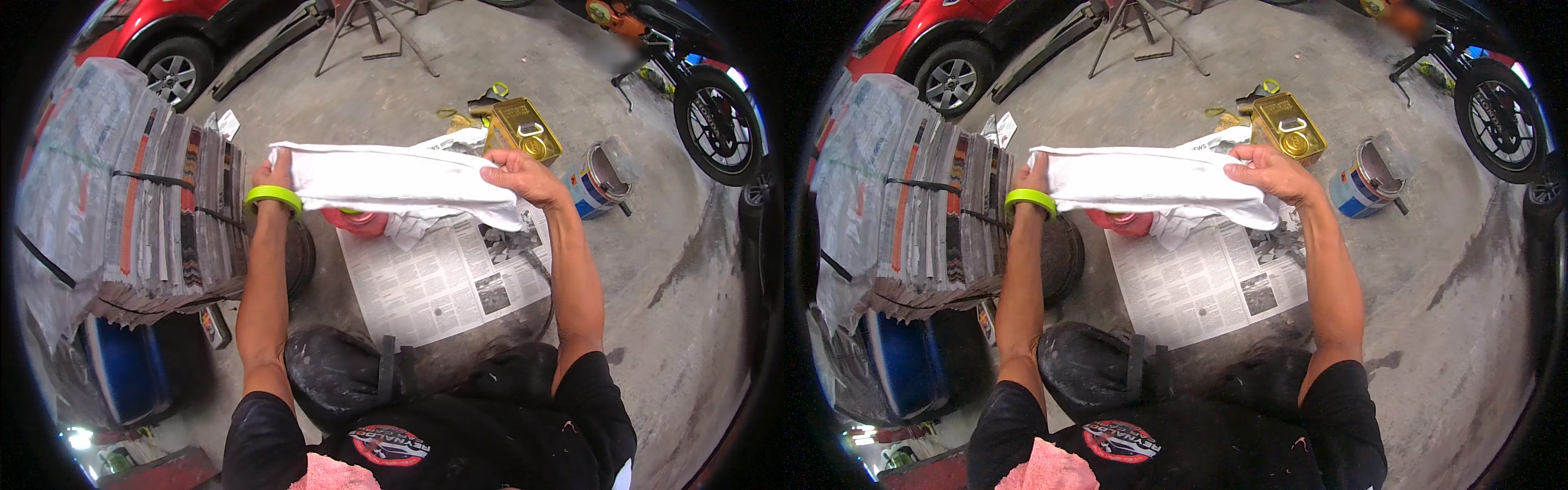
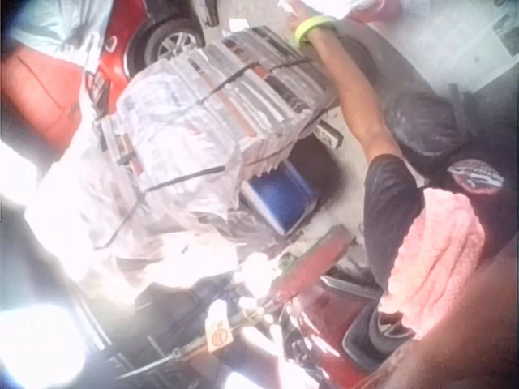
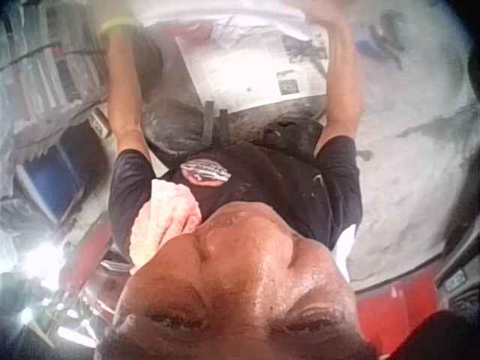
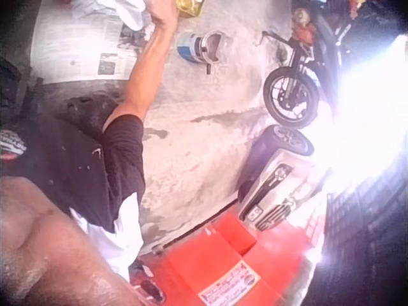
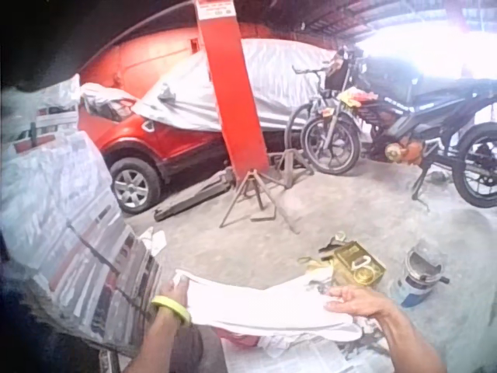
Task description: The person prepares a spray gun by attaching a container and wiping it with a cloth. They then apply a coat of red paint to the rear quarter panel of a red car using the spray gun. After painting, the person cleans the spray gun nozzle with a white cloth.
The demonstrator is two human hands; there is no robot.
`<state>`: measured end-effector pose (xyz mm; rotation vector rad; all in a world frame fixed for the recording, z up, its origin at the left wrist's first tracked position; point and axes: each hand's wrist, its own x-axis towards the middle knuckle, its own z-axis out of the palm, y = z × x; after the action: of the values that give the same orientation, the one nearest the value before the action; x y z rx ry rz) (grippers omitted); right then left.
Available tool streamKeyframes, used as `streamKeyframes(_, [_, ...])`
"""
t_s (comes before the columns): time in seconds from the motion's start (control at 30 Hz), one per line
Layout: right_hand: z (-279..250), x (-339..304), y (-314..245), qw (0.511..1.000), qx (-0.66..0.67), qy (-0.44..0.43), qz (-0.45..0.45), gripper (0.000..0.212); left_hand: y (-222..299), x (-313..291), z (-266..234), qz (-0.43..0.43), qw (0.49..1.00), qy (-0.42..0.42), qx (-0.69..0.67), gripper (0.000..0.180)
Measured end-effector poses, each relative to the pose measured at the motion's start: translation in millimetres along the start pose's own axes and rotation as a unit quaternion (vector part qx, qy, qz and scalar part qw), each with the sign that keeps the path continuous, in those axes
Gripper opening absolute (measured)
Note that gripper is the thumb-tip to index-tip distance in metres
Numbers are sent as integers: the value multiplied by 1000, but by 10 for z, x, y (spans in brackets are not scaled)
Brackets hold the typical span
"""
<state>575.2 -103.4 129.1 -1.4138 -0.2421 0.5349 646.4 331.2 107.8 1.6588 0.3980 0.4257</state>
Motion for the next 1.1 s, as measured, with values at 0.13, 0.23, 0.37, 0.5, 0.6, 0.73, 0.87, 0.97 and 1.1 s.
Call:
streamKeyframes(0.13, [58, -6, -62, 993, -61, 64, -77, 31, -144, -37, 118, 37, 984, -87, 149, 33])
streamKeyframes(0.23, [52, 73, -116, 980, -146, 118, -70, 40, -426, 106, 19, 69, 917, -143, 366, 51])
streamKeyframes(0.37, [352, -99, -462, 986, -153, -19, -70, 42, -152, -225, 99, 229, 786, -226, 528, 79])
streamKeyframes(0.5, [645, -67, -515, 954, -281, -89, -58, 41, 841, -1063, 592, 128, 788, -595, 92, 77])
streamKeyframes(0.6, [729, -5, -494, 954, -257, -108, -109, 37, 790, -1451, 789, 166, 742, -649, -4, 70])
streamKeyframes(0.73, [634, -28, -465, 950, -290, -103, -47, 33, 701, -1475, 730, 43, 755, -652, 59, 45])
streamKeyframes(0.87, [653, 6, -313, 925, -351, -76, -122, 30, 593, -1383, 695, -38, 752, -652, 86, 28])
streamKeyframes(0.97, [733, 52, -291, 924, -360, -55, -115, 34, 653, -1490, 715, -26, 761, -643, 78, 32])
streamKeyframes(1.1, [774, 105, -264, 929, -360, -18, -78, 38, 364, -1499, 765, -58, 790, -610, -9, 34])
